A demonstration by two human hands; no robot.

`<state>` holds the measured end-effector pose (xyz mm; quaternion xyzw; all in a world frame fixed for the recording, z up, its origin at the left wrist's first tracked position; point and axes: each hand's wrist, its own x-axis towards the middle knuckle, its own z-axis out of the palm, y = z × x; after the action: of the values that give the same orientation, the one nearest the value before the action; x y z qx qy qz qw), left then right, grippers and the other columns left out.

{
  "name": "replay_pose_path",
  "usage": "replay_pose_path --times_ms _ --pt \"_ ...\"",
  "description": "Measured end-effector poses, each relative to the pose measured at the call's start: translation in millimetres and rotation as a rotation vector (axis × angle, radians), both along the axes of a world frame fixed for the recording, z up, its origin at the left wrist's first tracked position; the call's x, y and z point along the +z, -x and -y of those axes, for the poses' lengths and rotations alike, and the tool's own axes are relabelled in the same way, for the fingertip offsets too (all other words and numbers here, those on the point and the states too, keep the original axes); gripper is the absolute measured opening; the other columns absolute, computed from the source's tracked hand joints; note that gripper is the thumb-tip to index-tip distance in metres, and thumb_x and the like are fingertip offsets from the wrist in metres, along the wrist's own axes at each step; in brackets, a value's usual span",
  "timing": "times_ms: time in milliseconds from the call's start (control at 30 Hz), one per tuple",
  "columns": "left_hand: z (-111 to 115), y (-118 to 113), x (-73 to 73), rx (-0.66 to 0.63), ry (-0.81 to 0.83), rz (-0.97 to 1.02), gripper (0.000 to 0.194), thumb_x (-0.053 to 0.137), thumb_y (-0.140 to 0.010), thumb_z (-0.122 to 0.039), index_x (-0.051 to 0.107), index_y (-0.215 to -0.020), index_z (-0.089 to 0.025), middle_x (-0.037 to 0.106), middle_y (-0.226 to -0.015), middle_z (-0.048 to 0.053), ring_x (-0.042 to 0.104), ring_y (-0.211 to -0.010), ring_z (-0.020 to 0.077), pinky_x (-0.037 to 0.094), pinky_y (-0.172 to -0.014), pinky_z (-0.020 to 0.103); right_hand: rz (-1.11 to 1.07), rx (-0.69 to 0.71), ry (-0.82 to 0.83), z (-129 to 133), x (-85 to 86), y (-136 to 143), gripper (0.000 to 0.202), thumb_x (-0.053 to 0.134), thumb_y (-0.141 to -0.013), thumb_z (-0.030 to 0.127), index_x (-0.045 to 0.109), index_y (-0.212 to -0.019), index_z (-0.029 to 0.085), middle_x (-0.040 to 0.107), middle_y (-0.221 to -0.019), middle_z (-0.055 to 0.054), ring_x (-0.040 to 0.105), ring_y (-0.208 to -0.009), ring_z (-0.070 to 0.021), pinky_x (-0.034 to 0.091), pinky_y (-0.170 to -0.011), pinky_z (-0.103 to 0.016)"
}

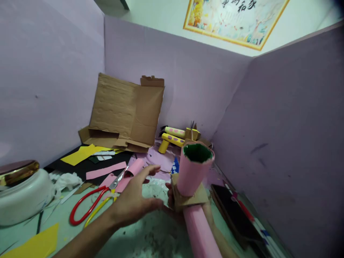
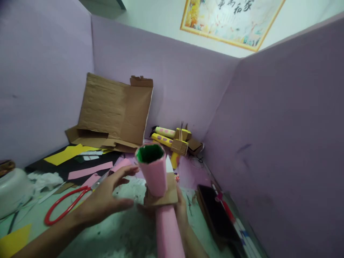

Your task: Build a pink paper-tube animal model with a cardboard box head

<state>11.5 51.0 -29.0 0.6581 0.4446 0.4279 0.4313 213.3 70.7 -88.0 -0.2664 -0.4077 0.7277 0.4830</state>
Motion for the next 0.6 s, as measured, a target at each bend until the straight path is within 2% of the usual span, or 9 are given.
replay_pose_path --times_ms 67,133,267,367,500,600 --pt "4.7 -8.4 -0.9 -0.019 0.033 -0.011 0.085 0.075 -0.053 -0.019 0.041 -0.131 -0.024 0.046 -0.136 0.011 0.043 -0.121 0.0336 0.036 -0.099 0.047 -0.173 0.1 0.171 1.4 0.2 5.0 0.07 0.033 -0.075 0.071 0.07 -0.099 0.017 0.071 -0.103 -0.008 0.066 -0.093 -0.0244 0.046 -0.091 -0.039" --pt "7.9 -15.5 -2.8 -0.036 0.027 -0.003 0.088 0.076 -0.053 -0.018 0.039 -0.132 -0.023 0.042 -0.138 0.012 0.039 -0.124 0.0348 0.034 -0.101 0.049 -0.242 0.104 0.188 4.0 0.4 9.9 0.064 0.04 -0.075 0.068 0.07 -0.099 0.017 0.072 -0.098 -0.008 0.066 -0.093 -0.0252 0.047 -0.09 -0.038" --pt "10.4 -23.6 -9.4 -0.051 -0.035 0.025 0.087 0.075 -0.058 -0.022 0.033 -0.134 -0.02 0.039 -0.139 0.015 0.037 -0.126 0.0353 0.032 -0.102 0.05 -0.254 0.074 0.259 10.2 -1.0 17.2 0.049 0.046 -0.079 0.059 0.07 -0.094 0.018 0.073 -0.085 -0.009 0.067 -0.084 -0.0292 0.052 -0.076 -0.045" --pt "12.4 -25.7 -11.1 -0.006 -0.042 0.058 0.089 0.074 -0.062 -0.02 0.025 -0.136 -0.02 0.043 -0.135 0.013 0.04 -0.124 0.0315 0.035 -0.101 0.045 -0.239 0.093 0.305 13.5 -3.9 19.3 0.048 0.044 -0.08 0.057 0.07 -0.089 0.018 0.073 -0.076 -0.011 0.068 -0.077 -0.0295 0.053 -0.068 -0.044" --pt "14.5 -26.3 -7.9 -0.108 -0.08 0.052 0.069 0.07 -0.068 -0.02 0.034 -0.127 -0.022 0.055 -0.118 0.008 0.053 -0.107 0.026 0.046 -0.086 0.037 -0.164 0.091 0.253 15.5 -6.0 21.1 0.04 0.043 -0.083 0.048 0.068 -0.093 0.018 0.073 -0.078 -0.01 0.068 -0.076 -0.028 0.052 -0.068 -0.041" --pt "13.1 -24.7 -7.9 -0.13 -0.061 0.062 0.056 0.069 -0.07 -0.021 0.043 -0.119 -0.022 0.059 -0.111 0.006 0.057 -0.098 0.0243 0.049 -0.077 0.035 -0.037 0.049 0.145 14.0 -2.8 20.6 0.045 0.04 -0.085 0.053 0.069 -0.092 0.02 0.073 -0.082 -0.009 0.067 -0.077 -0.027 0.051 -0.069 -0.04"
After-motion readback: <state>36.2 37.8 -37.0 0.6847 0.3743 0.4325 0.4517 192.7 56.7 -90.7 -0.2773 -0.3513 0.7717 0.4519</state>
